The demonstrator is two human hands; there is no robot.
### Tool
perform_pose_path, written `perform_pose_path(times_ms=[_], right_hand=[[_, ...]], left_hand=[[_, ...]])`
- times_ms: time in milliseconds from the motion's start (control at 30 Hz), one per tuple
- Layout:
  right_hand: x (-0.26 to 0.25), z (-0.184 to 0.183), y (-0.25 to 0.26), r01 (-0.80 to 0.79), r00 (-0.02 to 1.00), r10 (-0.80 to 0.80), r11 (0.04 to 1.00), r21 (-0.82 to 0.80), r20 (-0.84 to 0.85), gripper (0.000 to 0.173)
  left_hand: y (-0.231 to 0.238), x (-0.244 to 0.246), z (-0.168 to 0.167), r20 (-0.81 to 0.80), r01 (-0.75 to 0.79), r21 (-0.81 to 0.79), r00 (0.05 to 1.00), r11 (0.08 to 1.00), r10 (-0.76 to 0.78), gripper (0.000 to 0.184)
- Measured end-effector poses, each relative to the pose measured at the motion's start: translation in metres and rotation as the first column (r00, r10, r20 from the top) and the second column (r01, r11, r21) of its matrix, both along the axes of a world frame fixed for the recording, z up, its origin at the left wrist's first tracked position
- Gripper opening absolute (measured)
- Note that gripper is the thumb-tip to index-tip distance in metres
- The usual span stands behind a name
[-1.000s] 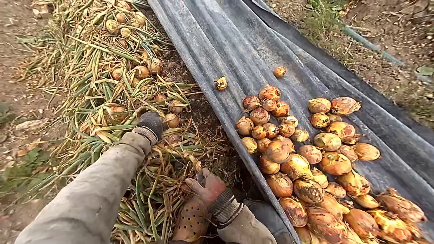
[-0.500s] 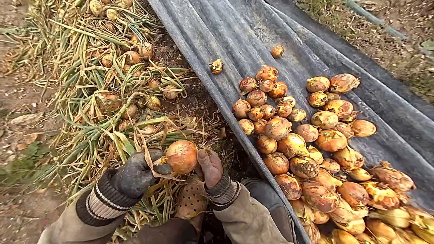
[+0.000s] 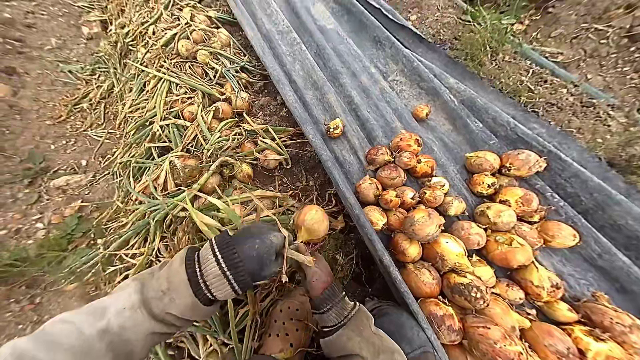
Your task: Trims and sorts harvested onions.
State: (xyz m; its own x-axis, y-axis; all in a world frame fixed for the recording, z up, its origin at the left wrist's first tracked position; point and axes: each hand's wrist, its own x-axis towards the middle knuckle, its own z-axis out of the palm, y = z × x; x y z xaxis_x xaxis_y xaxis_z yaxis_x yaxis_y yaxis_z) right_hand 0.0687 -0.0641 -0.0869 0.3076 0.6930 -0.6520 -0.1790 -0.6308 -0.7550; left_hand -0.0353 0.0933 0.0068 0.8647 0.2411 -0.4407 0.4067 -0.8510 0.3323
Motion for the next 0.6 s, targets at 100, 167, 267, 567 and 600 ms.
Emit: perform_pose_path(times_ms=[100, 167, 267, 567, 600], right_hand=[[0.015, 0.003, -0.009, 0.392, 0.91, -0.355, 0.905, 0.166, -0.215, 0.07], [0.033, 0.012, -0.016, 0.507, 0.86, -0.493, 0.799, 0.325, -0.131, 0.069], [0.059, 0.023, -0.024, 0.618, 0.692, -0.721, 0.571, 0.541, -0.029, 0.062], [-0.01, 0.035, 0.003, -0.512, 0.806, 0.514, 0.854, -0.09, 0.293, 0.08], [-0.012, 0.03, 0.003, -0.51, 0.812, 0.522, 0.852, -0.118, 0.26, 0.078]], left_hand=[[0.0, 0.045, -0.004, -0.113, 0.093, 0.021, 0.99, 0.995, -0.09, 0.021], [0.034, 0.079, -0.015, -0.098, -0.009, 0.172, 0.995, 0.985, 0.026, 0.019], [0.113, 0.1, -0.04, -0.155, -0.209, 0.415, 0.943, 0.886, 0.295, 0.021], [0.17, 0.05, -0.068, -0.276, -0.295, 0.628, 0.781, 0.72, 0.561, 0.026], [0.167, 0.044, -0.064, -0.27, -0.286, 0.633, 0.79, 0.719, 0.551, 0.024]])
